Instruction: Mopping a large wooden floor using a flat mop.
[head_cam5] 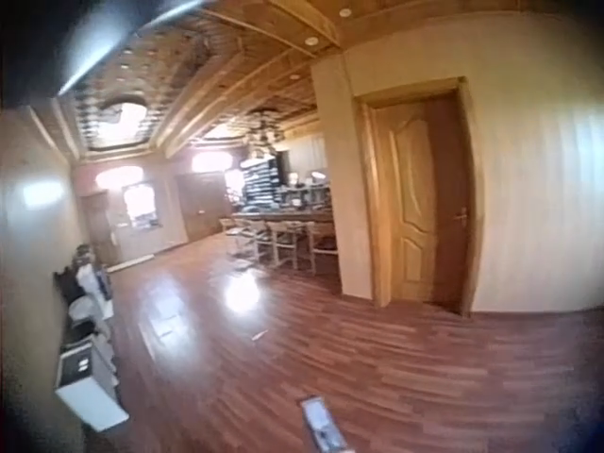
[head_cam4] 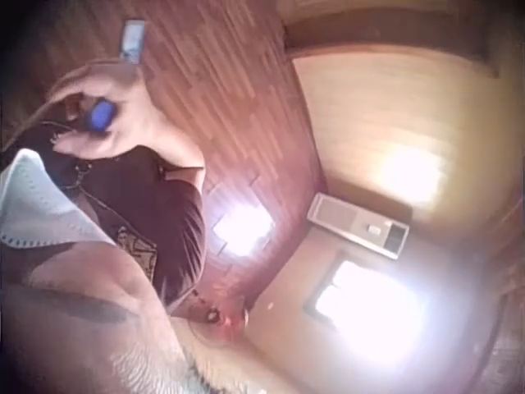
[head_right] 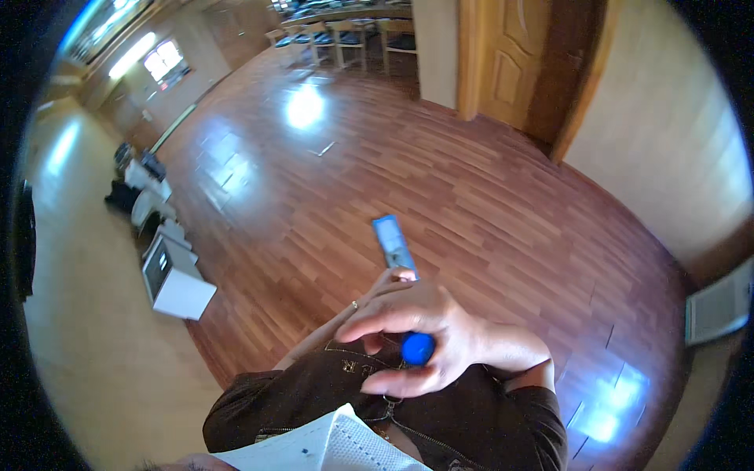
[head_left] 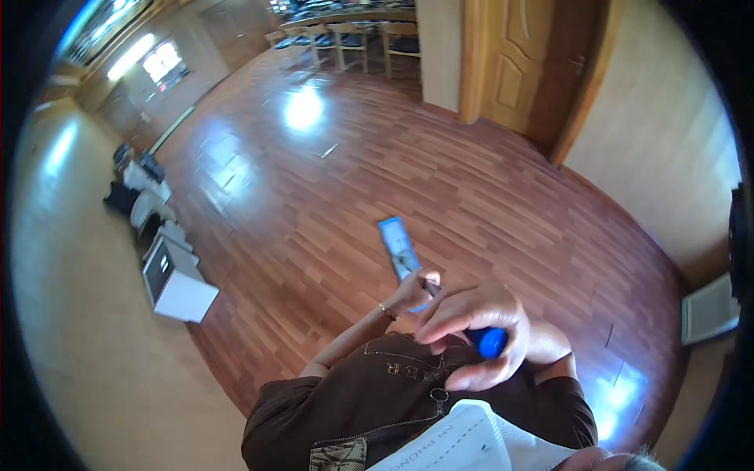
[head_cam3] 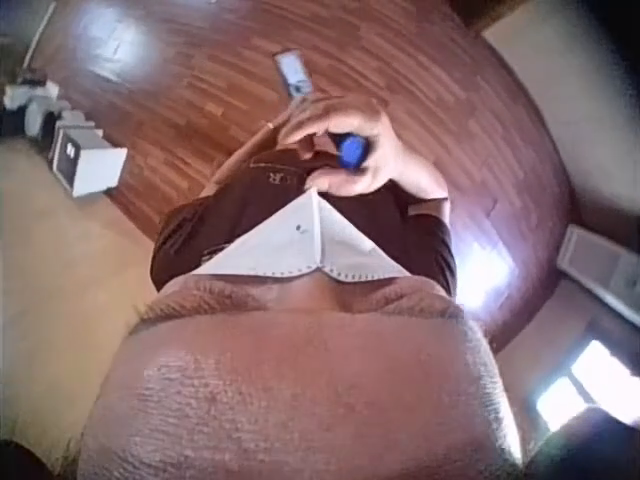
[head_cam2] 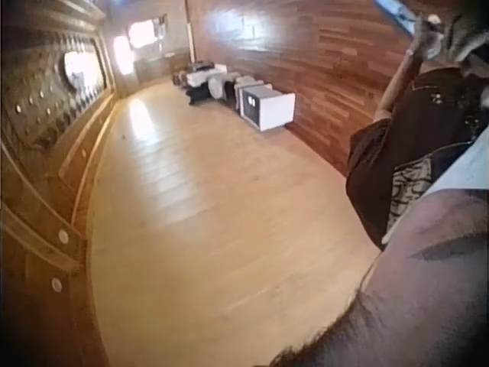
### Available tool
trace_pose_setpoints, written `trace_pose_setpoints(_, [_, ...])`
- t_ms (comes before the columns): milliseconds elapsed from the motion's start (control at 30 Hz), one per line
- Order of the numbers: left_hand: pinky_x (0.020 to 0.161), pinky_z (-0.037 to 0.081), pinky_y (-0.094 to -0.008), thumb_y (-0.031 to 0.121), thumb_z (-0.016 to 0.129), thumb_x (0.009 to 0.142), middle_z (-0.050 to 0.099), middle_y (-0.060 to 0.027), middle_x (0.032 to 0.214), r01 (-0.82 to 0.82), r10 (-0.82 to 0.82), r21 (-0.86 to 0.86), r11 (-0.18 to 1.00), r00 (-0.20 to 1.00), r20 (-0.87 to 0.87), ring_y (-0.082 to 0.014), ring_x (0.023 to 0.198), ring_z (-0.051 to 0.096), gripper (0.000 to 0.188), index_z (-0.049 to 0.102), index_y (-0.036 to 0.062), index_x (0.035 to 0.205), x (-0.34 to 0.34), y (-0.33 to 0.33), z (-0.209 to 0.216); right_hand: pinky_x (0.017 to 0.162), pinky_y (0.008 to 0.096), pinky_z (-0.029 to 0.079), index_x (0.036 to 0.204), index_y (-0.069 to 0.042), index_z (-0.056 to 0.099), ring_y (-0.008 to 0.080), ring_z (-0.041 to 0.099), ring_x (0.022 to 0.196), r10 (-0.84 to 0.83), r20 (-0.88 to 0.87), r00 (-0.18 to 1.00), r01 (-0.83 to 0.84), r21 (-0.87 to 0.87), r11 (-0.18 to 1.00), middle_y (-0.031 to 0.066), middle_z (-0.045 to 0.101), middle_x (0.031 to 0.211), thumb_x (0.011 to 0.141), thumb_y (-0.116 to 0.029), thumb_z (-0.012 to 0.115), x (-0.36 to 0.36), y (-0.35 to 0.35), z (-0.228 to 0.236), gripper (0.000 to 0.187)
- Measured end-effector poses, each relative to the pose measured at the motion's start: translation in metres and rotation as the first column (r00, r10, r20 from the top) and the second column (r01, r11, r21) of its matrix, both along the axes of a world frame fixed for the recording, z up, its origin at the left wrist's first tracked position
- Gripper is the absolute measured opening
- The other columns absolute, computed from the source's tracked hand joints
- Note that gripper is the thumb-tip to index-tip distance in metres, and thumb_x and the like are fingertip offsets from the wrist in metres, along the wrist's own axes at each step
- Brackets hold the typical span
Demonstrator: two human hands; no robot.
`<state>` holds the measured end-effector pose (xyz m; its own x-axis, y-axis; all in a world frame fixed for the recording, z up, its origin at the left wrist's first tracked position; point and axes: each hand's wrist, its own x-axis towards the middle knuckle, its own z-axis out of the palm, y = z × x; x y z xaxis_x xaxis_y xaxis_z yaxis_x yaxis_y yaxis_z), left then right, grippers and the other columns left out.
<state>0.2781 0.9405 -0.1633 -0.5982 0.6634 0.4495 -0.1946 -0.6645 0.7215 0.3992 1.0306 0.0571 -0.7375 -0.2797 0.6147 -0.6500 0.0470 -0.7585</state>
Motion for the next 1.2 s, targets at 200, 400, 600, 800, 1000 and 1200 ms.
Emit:
trace_pose_setpoints(200, [0.081,0.030,-0.0396,0.030,0.059,0.086,0.050,-0.0066,0.095,-0.197,0.187,-0.130,0.972,0.978,-0.087,-0.0181,0.091,0.043,0.033,0.041,0.0059,0.101,0.027,-0.024,0.055,0.068,0.0358,0.049,0.095,-0.008,0.063,0.0240,0.066,0.071,-0.060,-0.137,0.989,0.097,0.278,0.956,0.0065,0.065,0.077,0.073,-0.016,0.077,-0.010,-0.005,-0.019,0.027])
trace_pose_setpoints(400, [0.109,0.032,-0.0504,0.043,0.056,0.090,0.048,-0.0182,0.137,0.001,-0.009,-0.076,0.997,0.994,-0.111,-0.0298,0.129,0.045,0.073,0.025,0.0053,0.144,0.029,-0.113,0.098,0.053,0.0403,0.041,0.075,-0.005,0.055,0.0330,0.056,0.060,-0.201,0.011,0.980,0.191,0.264,0.945,0.0155,0.054,0.067,0.071,-0.013,0.071,-0.050,0.012,-0.143,0.019])
trace_pose_setpoints(600, [0.085,0.044,-0.0493,0.028,0.071,0.079,0.064,-0.0116,0.079,-0.786,0.609,0.052,0.616,0.434,-0.664,-0.0244,0.074,0.064,0.053,0.045,0.0091,0.122,0.093,-0.100,0.163,0.053,0.0432,0.039,0.070,-0.007,0.056,0.0344,0.055,0.061,-0.224,0.281,0.933,0.061,0.490,0.869,0.0149,0.054,0.066,0.070,-0.023,0.073,-0.083,0.042,-0.308,0.024])
trace_pose_setpoints(800, [0.072,0.048,-0.0426,0.020,0.068,0.080,0.060,-0.0060,0.062,-0.681,0.548,0.163,0.714,0.398,-0.736,-0.0213,0.056,0.060,0.024,0.052,0.0070,0.092,0.067,-0.095,0.153,0.058,0.0465,0.046,0.068,-0.010,0.058,0.0358,0.059,0.065,-0.406,0.198,0.892,0.228,0.580,0.782,0.0136,0.057,0.065,0.069,-0.020,0.063,-0.093,0.038,-0.327,0.011])
trace_pose_setpoints(1000, [0.083,0.045,-0.0470,0.019,0.067,0.082,0.062,-0.0061,0.067,-0.448,0.327,0.080,0.891,0.510,-0.796,-0.0221,0.064,0.064,0.017,0.055,0.0069,0.084,0.037,-0.040,0.139,0.062,0.0468,0.049,0.074,-0.013,0.063,0.0357,0.062,0.071,-0.591,0.314,0.743,0.360,0.557,0.748,0.0126,0.063,0.071,0.062,-0.016,0.059,-0.076,0.109,-0.335,0.013])
trace_pose_setpoints(1200, [0.095,0.042,-0.0478,0.011,0.066,0.084,0.066,-0.0053,0.073,-0.361,0.221,0.018,0.932,0.530,-0.819,-0.0192,0.072,0.067,0.011,0.055,0.0083,0.082,0.040,0.050,0.111,0.066,0.0461,0.050,0.083,-0.015,0.067,0.0348,0.063,0.077,-0.760,0.290,0.582,0.507,0.601,0.618,0.0128,0.066,0.078,0.063,-0.019,0.062,-0.016,0.213,-0.363,0.021])
